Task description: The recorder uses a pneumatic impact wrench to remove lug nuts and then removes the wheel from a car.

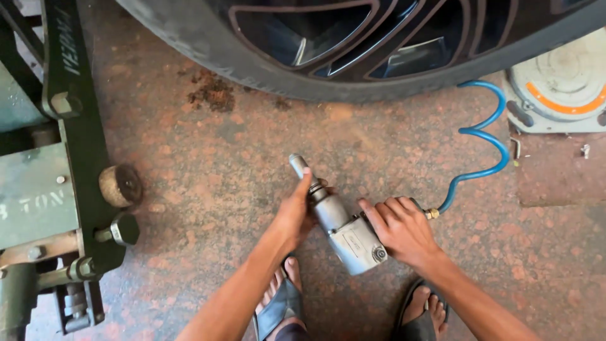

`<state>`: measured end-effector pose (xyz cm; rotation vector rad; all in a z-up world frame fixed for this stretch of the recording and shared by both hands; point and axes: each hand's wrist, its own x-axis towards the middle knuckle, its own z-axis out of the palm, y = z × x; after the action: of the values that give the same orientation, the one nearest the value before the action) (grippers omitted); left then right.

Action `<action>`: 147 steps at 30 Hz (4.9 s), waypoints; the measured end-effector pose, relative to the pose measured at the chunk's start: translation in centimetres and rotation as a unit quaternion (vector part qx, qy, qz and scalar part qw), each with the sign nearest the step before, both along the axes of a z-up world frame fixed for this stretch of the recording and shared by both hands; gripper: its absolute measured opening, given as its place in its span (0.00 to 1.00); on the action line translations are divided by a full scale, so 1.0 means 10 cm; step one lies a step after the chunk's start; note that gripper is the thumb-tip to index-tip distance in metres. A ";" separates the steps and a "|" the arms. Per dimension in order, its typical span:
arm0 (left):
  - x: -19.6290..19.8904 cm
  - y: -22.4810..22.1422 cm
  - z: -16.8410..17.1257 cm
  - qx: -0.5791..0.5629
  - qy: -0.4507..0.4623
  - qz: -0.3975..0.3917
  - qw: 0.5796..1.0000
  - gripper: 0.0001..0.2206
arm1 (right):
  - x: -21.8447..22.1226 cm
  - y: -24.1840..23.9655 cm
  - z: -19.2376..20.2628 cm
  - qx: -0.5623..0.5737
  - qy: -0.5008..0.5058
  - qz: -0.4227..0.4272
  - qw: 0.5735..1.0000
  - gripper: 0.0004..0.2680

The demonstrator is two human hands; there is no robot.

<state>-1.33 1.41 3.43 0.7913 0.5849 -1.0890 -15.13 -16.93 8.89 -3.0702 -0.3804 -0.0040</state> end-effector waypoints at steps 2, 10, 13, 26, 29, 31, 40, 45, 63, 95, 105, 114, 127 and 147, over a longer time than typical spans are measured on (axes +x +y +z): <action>-0.15 -0.07 -0.26 -0.003 0.002 0.019 1.000 0.23 | -0.03 0.05 -0.12 -0.007 0.003 0.004 1.000 0.25; -0.29 -0.10 -0.40 0.086 -0.089 0.075 0.990 0.25 | 0.06 0.09 -0.27 -0.004 0.040 0.003 0.999 0.24; -0.32 -0.03 -0.36 0.176 -0.061 0.080 0.979 0.26 | 0.17 -0.03 -0.30 0.052 0.116 0.038 0.991 0.24; -0.53 0.10 -0.81 0.301 -0.207 0.095 0.926 0.22 | 1.58 1.18 -0.67 0.268 0.393 -0.168 0.864 0.16; -0.61 0.15 -0.89 0.327 -0.206 0.084 0.918 0.19 | 1.62 1.36 -0.73 0.269 0.358 -0.162 0.879 0.14; -0.62 0.09 -0.95 0.324 -0.199 0.089 0.921 0.19 | 1.79 1.41 -0.82 0.256 0.343 -0.186 0.884 0.13; -0.71 0.10 -0.83 0.369 -0.228 0.086 0.897 0.18 | 1.78 1.14 -0.27 0.325 -0.025 0.070 0.943 0.23; -0.72 0.19 -0.72 0.416 -0.262 0.081 0.867 0.19 | 1.48 0.55 -0.97 0.062 -0.082 0.082 0.991 0.28; -0.82 0.18 -0.88 0.456 -0.324 -0.009 0.829 0.14 | 1.28 0.64 -0.72 0.163 -0.102 0.014 0.981 0.15; -0.04 0.90 -1.32 0.448 -0.478 -0.123 0.745 0.19 | 1.18 0.59 -0.95 0.159 -0.060 0.009 0.985 0.14; 0.47 1.10 -1.02 0.281 -0.696 -0.189 0.633 0.33 | 1.17 0.66 -0.78 0.208 0.024 -0.016 0.978 0.12; 0.83 0.93 -0.32 0.108 -0.600 -0.320 0.725 0.19 | 0.98 0.56 -0.55 0.347 0.044 0.009 0.937 0.15; 0.88 1.16 -0.21 0.163 -0.539 -0.336 0.755 0.16 | 0.86 0.21 -0.53 0.399 0.310 -0.079 0.860 0.18; 1.28 0.35 1.13 0.252 -0.685 -0.421 0.538 0.22 | 1.06 -0.13 -1.20 0.468 -0.039 -0.370 0.801 0.11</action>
<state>11.46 4.92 14.72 2.2337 -1.0497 -0.7113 -4.52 -18.27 -3.07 -2.0254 0.6561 -0.2585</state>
